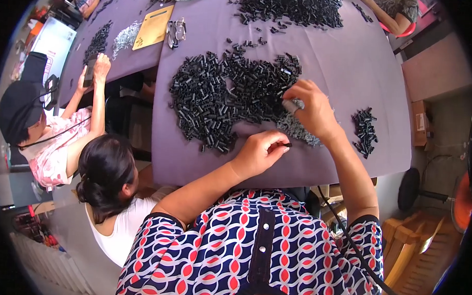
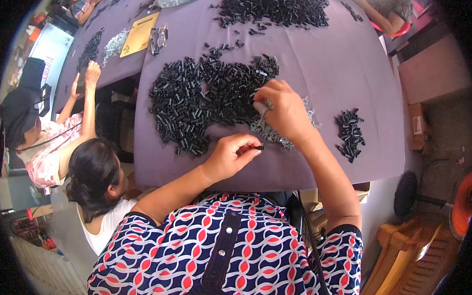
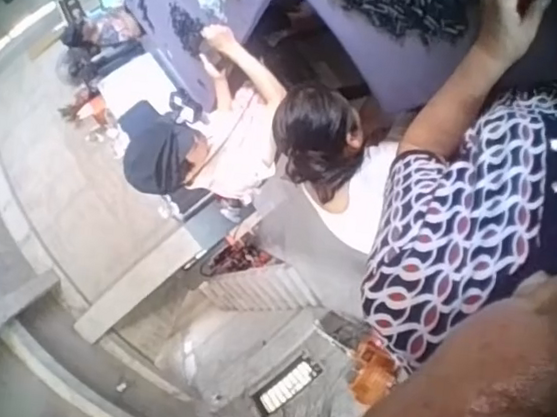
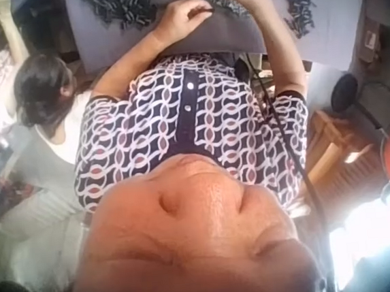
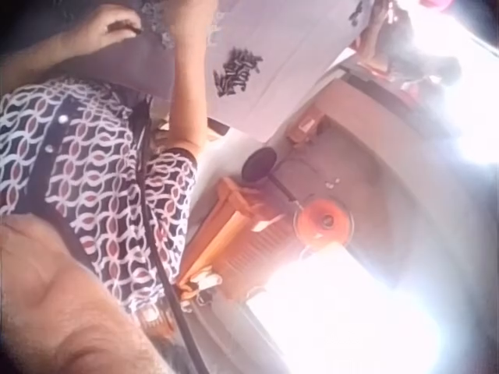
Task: Sorting small black and silver components on a table.
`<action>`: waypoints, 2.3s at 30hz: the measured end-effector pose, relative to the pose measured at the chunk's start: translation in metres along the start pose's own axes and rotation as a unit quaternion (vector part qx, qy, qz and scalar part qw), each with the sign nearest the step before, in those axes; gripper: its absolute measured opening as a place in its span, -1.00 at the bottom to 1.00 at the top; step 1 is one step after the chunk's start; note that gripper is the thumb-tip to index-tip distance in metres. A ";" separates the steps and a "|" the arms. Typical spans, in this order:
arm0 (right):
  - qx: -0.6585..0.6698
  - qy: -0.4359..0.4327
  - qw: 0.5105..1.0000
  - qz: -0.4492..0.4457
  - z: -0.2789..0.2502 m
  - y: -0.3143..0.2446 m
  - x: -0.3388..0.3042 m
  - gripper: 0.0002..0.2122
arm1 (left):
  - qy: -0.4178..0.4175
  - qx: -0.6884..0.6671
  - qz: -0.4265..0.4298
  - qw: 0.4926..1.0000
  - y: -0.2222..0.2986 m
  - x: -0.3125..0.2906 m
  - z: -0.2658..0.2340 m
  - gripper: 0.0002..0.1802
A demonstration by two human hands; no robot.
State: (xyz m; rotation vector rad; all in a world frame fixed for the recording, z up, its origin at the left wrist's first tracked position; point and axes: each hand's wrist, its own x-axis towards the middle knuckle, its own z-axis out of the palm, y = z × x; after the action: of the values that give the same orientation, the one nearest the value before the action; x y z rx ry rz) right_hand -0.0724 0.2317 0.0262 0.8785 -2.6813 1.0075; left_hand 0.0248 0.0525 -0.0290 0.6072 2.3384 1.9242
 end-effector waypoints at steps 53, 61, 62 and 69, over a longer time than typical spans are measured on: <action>0.636 -0.020 0.726 0.260 0.002 -0.008 -0.035 -0.84 | -0.024 -0.035 -0.059 0.997 0.001 -0.001 -0.002 -0.87; 0.577 0.011 0.785 0.225 0.001 -0.025 -0.086 -0.76 | 0.045 -0.208 -0.136 0.968 0.001 -0.004 -0.001 -0.84; 0.536 0.010 0.809 0.240 0.003 -0.031 -0.092 -0.73 | 0.032 -0.252 -0.161 0.954 0.004 -0.004 -0.003 -0.82; 0.235 0.068 0.957 0.154 0.004 -0.052 -0.093 -0.74 | 0.060 -0.299 -0.142 0.942 0.016 -0.015 0.006 -0.83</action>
State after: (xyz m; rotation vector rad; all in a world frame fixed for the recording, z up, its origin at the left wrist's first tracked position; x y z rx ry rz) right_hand 0.0337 0.2415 0.0216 0.4274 -2.5469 1.7532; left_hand 0.0444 0.0554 -0.0177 0.0945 1.6193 2.3897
